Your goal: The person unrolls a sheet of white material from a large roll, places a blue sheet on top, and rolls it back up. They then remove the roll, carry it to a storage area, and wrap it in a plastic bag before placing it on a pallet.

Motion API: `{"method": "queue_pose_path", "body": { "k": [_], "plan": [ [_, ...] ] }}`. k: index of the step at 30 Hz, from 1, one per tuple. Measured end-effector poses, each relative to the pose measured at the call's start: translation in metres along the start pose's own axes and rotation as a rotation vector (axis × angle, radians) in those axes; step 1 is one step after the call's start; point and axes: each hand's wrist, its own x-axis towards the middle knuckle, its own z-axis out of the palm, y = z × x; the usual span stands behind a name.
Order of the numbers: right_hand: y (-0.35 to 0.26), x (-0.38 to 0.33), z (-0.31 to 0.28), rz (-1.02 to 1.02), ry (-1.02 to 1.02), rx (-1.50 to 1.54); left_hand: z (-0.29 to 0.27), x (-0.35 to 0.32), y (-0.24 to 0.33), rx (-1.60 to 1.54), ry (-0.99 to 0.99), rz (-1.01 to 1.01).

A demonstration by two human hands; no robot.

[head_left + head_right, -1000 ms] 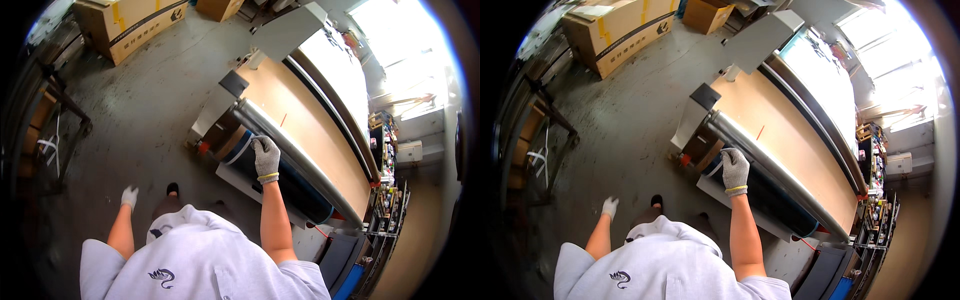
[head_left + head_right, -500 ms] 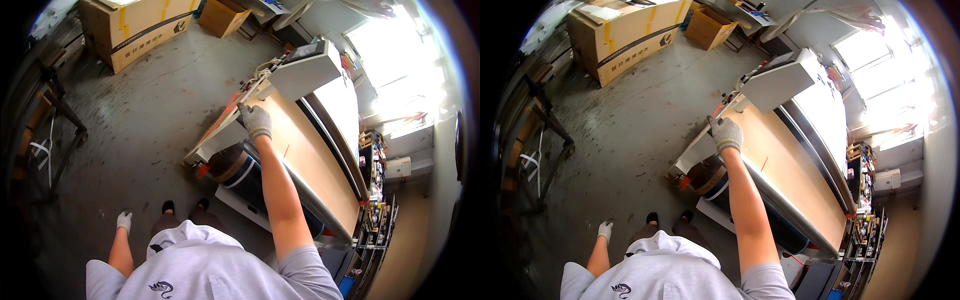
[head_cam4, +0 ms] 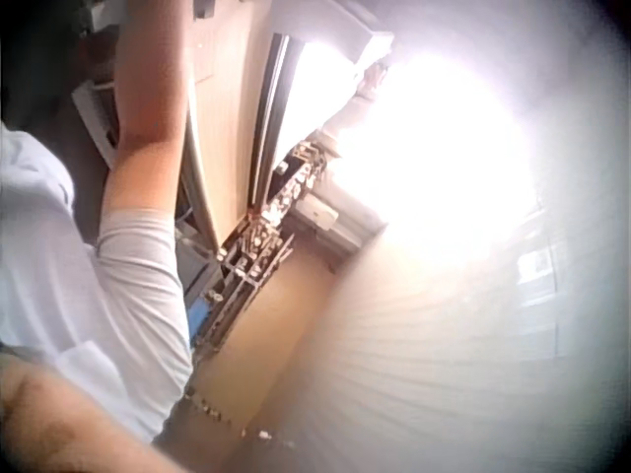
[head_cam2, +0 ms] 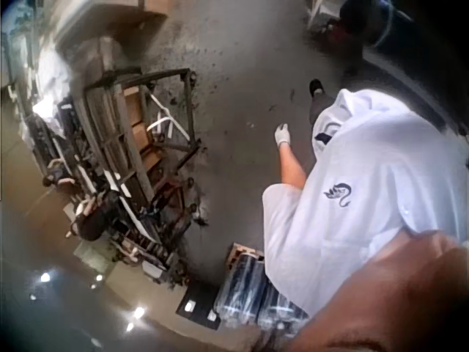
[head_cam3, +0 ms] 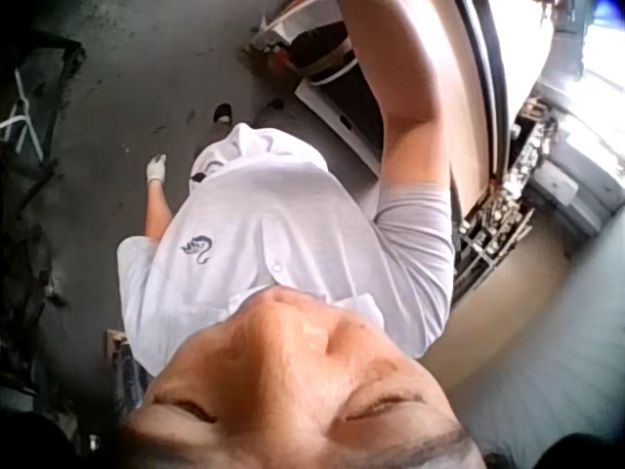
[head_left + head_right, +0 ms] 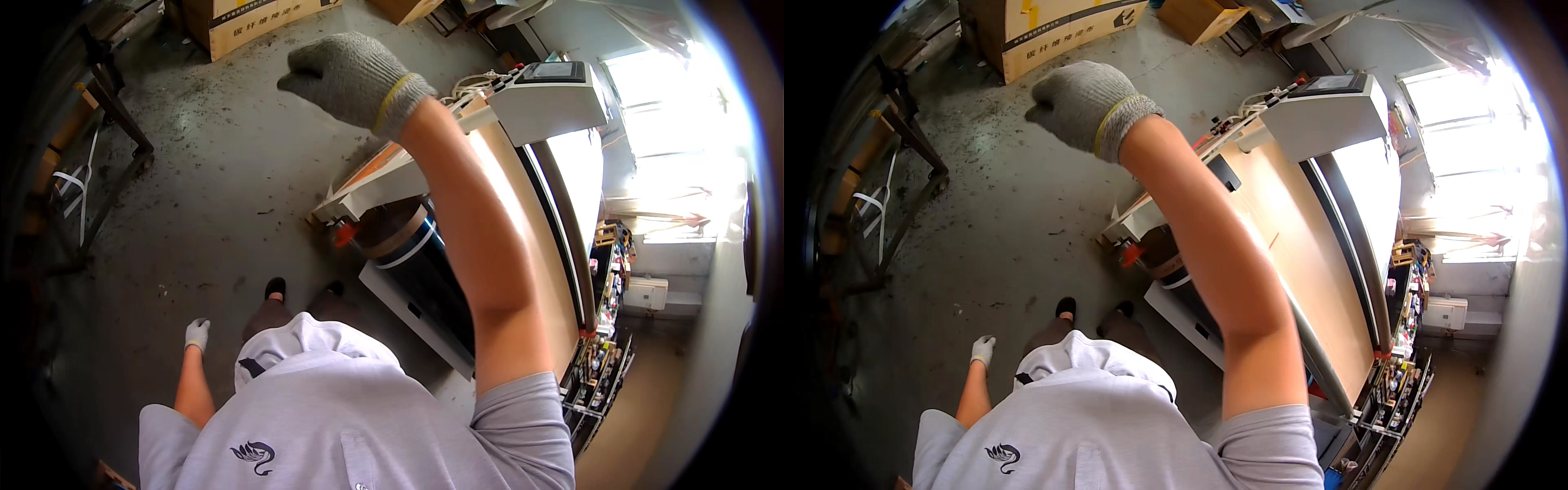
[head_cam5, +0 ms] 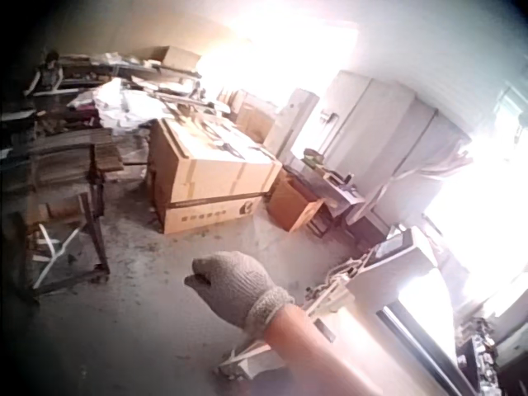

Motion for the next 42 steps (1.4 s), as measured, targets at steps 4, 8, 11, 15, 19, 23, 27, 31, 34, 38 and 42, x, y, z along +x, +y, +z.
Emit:
{"method": "queue_pose_path", "body": {
  "k": [4,8,11,15,19,23,27,31,34,38,42],
  "plan": [
    [-0.029,-0.05,-0.023,-0.254,0.006,-0.442,-0.025,0.0,0.055,-0.058,0.042,0.059],
    [-0.046,-0.101,-0.031,-0.394,0.058,-0.561,-0.062,-0.015,0.204,-0.126,0.128,0.291],
    [-0.042,-0.132,-0.031,-0.409,0.219,-0.531,-0.082,-0.042,0.337,-0.31,0.016,0.561],
    [-0.062,-0.164,-0.048,-0.356,0.277,-0.638,-0.086,-0.115,0.478,-0.507,-0.329,1.025],
    [-0.07,-0.191,-0.052,-0.276,0.258,-0.701,-0.062,-0.201,0.574,-0.322,-0.674,1.45],
    [-0.061,-0.178,-0.052,-0.329,0.373,-0.748,-0.052,-0.226,0.605,-0.191,-1.097,1.269],
    [-0.046,-0.155,-0.049,-0.304,0.435,-0.707,-0.047,-0.187,0.613,-0.241,-0.982,1.331],
    [-0.051,-0.119,-0.037,-0.389,0.459,-0.617,-0.061,-0.171,0.599,-0.379,-1.059,1.308],
    [-0.054,-0.093,-0.025,-0.438,0.498,-0.604,-0.064,-0.154,0.585,-0.54,-0.91,1.271],
    [-0.054,-0.064,-0.02,-0.317,0.561,-0.587,-0.104,-0.088,0.543,-1.114,-0.918,1.059],
    [-0.033,-0.064,-0.02,-0.256,0.621,-0.426,-0.218,-0.04,0.488,-1.731,-1.122,1.131]
  ]
}}
